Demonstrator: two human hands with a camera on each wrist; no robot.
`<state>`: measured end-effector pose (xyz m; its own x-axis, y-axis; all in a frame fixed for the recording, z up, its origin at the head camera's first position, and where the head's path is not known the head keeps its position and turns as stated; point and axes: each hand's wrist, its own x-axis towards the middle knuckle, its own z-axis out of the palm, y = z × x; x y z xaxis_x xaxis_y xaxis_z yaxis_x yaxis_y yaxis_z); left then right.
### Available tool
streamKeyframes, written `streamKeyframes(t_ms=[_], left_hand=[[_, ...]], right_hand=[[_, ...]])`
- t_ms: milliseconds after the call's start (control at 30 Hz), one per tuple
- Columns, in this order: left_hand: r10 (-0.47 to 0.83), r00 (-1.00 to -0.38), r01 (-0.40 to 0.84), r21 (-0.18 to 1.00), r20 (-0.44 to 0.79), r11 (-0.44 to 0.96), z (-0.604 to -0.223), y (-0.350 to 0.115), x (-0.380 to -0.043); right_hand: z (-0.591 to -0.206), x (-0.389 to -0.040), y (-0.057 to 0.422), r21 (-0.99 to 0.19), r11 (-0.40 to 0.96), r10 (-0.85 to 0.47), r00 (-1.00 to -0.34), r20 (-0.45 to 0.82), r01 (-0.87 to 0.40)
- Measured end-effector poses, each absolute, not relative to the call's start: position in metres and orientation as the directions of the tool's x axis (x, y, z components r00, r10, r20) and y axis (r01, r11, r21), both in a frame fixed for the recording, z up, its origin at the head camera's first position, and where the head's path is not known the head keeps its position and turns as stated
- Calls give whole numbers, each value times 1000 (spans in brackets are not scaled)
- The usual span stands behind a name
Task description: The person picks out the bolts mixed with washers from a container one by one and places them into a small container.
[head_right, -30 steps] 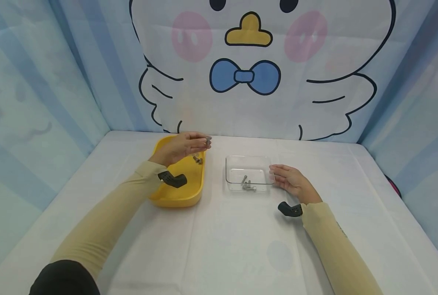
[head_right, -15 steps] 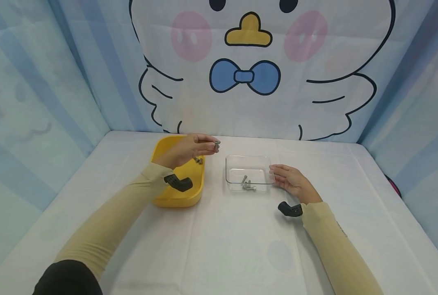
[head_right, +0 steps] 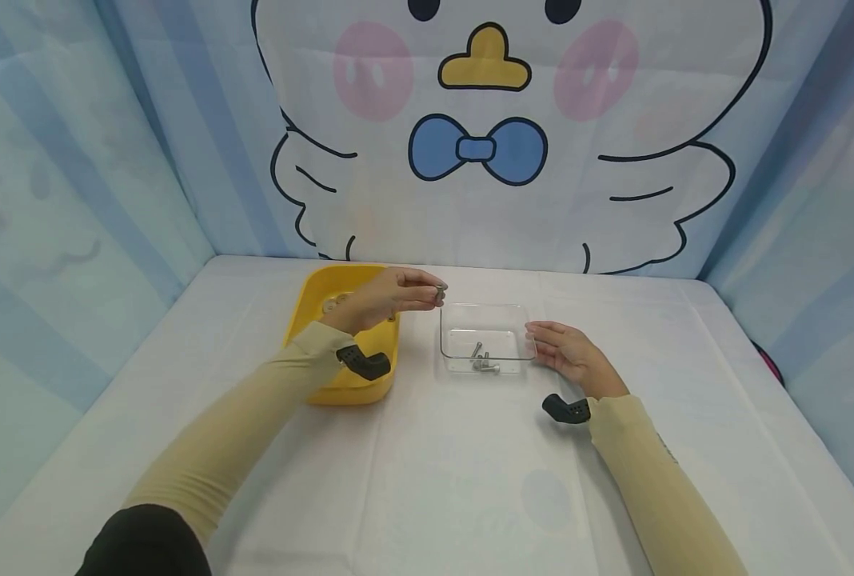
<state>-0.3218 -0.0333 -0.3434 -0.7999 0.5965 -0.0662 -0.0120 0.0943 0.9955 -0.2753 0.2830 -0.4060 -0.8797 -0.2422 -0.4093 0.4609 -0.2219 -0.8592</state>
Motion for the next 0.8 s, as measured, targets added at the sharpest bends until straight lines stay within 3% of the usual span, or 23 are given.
streamKeyframes(t_ms=[800], left_hand=[[558,-816,-79,986,-150,150,-348,-11,-322]], right_hand=[[-409,-278,284,-872,-189,-233,-883,-407,451]])
